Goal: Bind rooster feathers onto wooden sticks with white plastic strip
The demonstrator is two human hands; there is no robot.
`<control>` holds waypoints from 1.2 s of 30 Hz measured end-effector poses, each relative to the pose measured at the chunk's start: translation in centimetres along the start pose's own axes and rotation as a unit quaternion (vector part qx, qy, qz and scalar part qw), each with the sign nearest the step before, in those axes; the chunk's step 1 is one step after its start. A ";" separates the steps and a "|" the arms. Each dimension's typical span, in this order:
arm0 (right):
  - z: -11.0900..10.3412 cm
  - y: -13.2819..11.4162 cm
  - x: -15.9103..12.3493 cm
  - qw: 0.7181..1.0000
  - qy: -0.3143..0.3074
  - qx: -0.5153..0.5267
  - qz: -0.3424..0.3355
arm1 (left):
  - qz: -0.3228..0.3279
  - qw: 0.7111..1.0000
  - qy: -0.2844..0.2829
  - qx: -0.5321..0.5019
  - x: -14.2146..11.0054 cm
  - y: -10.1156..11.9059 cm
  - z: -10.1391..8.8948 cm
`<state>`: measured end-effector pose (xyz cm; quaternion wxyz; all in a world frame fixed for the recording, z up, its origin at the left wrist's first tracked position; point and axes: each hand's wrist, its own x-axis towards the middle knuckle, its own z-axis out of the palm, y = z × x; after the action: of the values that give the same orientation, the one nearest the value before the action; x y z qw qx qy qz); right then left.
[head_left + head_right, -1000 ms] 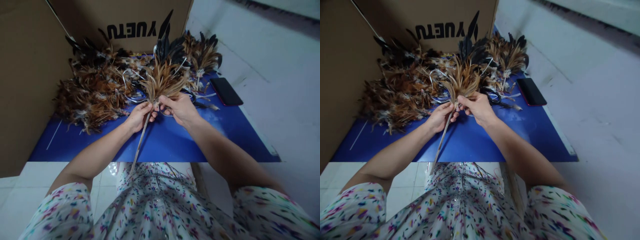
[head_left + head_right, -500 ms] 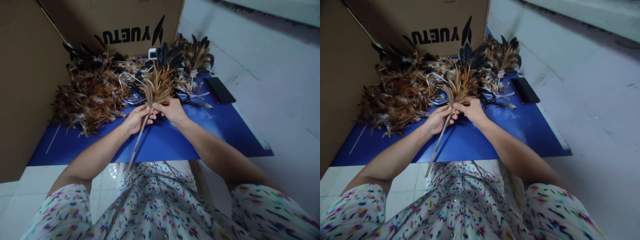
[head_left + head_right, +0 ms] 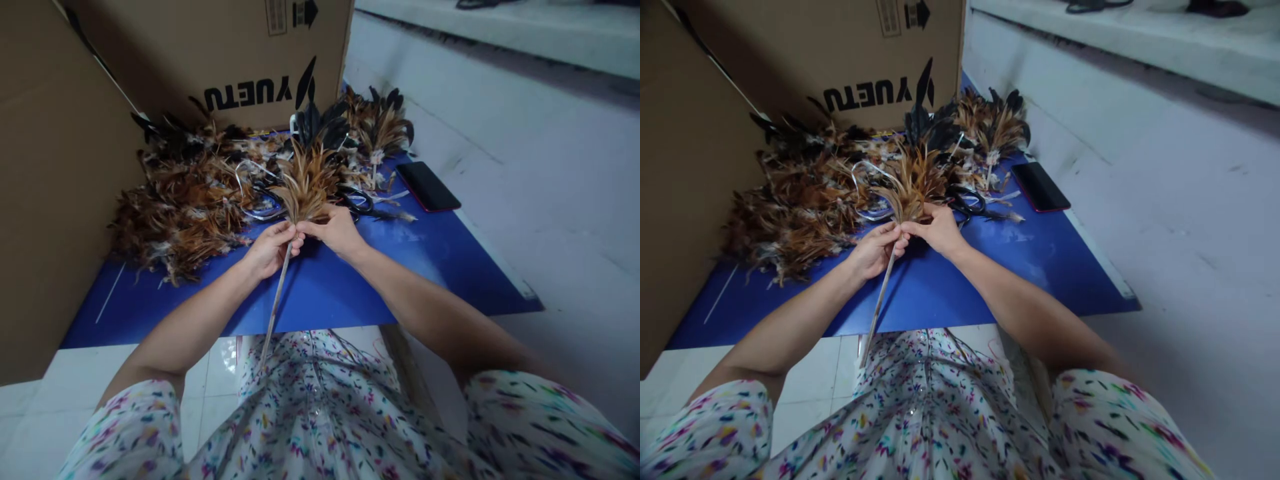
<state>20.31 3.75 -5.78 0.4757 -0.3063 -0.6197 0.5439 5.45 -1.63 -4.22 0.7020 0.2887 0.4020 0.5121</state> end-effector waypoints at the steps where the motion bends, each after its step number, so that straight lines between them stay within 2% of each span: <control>1: 0.0 -0.1 0.0 1.000 0.000 -0.002 -0.004 | 0.005 1.000 -0.003 0.000 0.0 0.0 -0.1; 16: 0.3 -1.0 -0.1 0.996 -0.012 0.058 0.060 | 0.013 0.999 -0.038 0.025 0.0 0.1 -0.4; 20: 0.2 -1.2 -0.2 0.995 -0.036 0.061 0.071 | 0.009 0.999 -0.029 0.045 -0.1 0.0 -0.4; 25: 0.2 -1.0 -0.3 0.994 -0.035 0.057 0.088 | 0.009 0.999 -0.015 0.049 0.0 -0.1 -0.3; 36: 0.1 -0.6 0.1 0.996 0.002 0.022 0.087 | 0.019 0.999 -0.001 0.034 0.1 0.1 -0.2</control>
<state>20.30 3.67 -5.18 0.4347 -0.3492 -0.5776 0.5963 5.22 -1.52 -4.28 0.6826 0.3202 0.4128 0.5111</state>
